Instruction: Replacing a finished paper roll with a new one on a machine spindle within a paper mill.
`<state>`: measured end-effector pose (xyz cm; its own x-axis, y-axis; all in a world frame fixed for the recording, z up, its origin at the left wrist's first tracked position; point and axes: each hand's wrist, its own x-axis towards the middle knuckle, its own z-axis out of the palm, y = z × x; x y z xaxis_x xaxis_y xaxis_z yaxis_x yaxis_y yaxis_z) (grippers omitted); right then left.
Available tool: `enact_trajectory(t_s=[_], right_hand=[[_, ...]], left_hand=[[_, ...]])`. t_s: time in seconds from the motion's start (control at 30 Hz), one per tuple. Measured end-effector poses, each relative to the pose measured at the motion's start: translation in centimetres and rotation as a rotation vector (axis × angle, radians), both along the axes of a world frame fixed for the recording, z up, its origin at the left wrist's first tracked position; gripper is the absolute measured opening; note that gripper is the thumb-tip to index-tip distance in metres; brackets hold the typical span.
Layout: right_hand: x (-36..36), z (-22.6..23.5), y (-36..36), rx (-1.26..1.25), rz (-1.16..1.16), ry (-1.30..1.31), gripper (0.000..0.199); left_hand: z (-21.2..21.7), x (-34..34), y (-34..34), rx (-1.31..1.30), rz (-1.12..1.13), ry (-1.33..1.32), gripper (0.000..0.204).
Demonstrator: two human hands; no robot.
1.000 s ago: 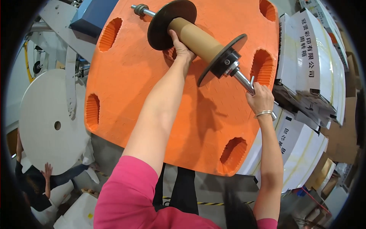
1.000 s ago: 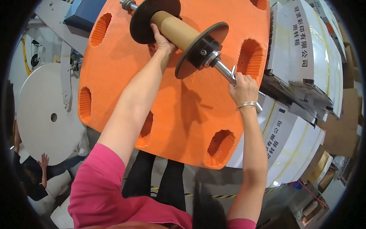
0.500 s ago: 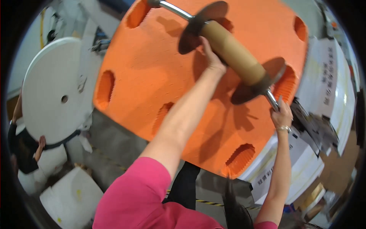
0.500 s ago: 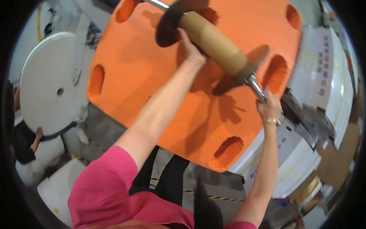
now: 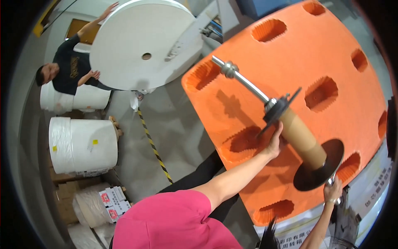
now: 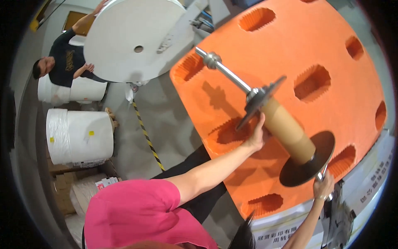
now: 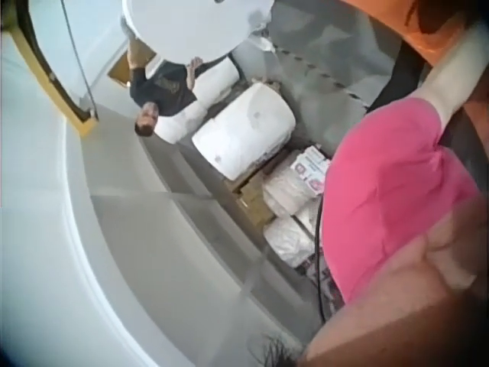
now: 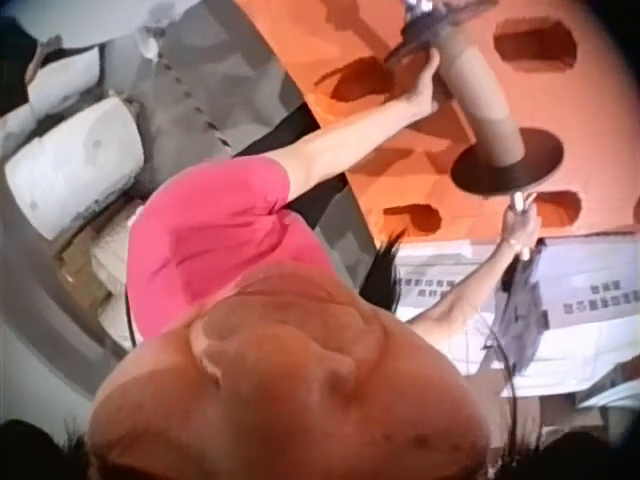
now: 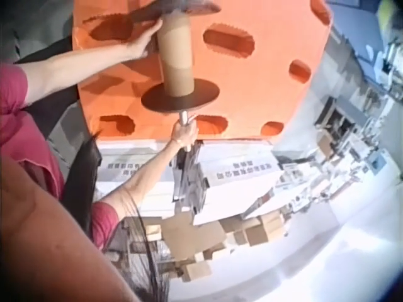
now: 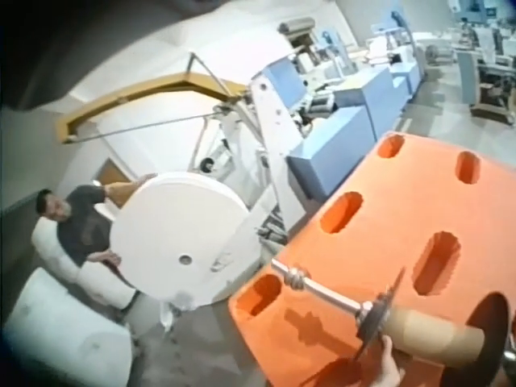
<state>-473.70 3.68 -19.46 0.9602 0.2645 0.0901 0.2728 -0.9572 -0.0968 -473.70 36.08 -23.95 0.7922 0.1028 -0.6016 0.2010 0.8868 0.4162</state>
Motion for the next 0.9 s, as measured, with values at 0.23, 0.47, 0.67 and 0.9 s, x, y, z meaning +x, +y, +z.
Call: enact_trajectory(t_s=[0.23,0.47,0.67,0.9], right_hand=[[-9.8,-0.6,2.1,0.035,-0.113,0.344,0.026],[-15.2,0.2,5.1,-0.038,-0.179,0.448,0.031],[-17.4,2.3,6.6,-0.095,-0.149,0.515,0.031],[-17.9,4.0,10.7,-0.118,-0.077,0.534,0.022]], left_hand=[[2.1,-4.6,2.5,0.204,0.255,0.013,0.048],[3.4,-8.6,5.0,0.45,0.191,0.048,0.055],[1.4,-11.9,6.5,0.31,0.063,0.339,0.068],[0.7,-15.4,9.7,-0.168,0.166,0.194,0.049]])
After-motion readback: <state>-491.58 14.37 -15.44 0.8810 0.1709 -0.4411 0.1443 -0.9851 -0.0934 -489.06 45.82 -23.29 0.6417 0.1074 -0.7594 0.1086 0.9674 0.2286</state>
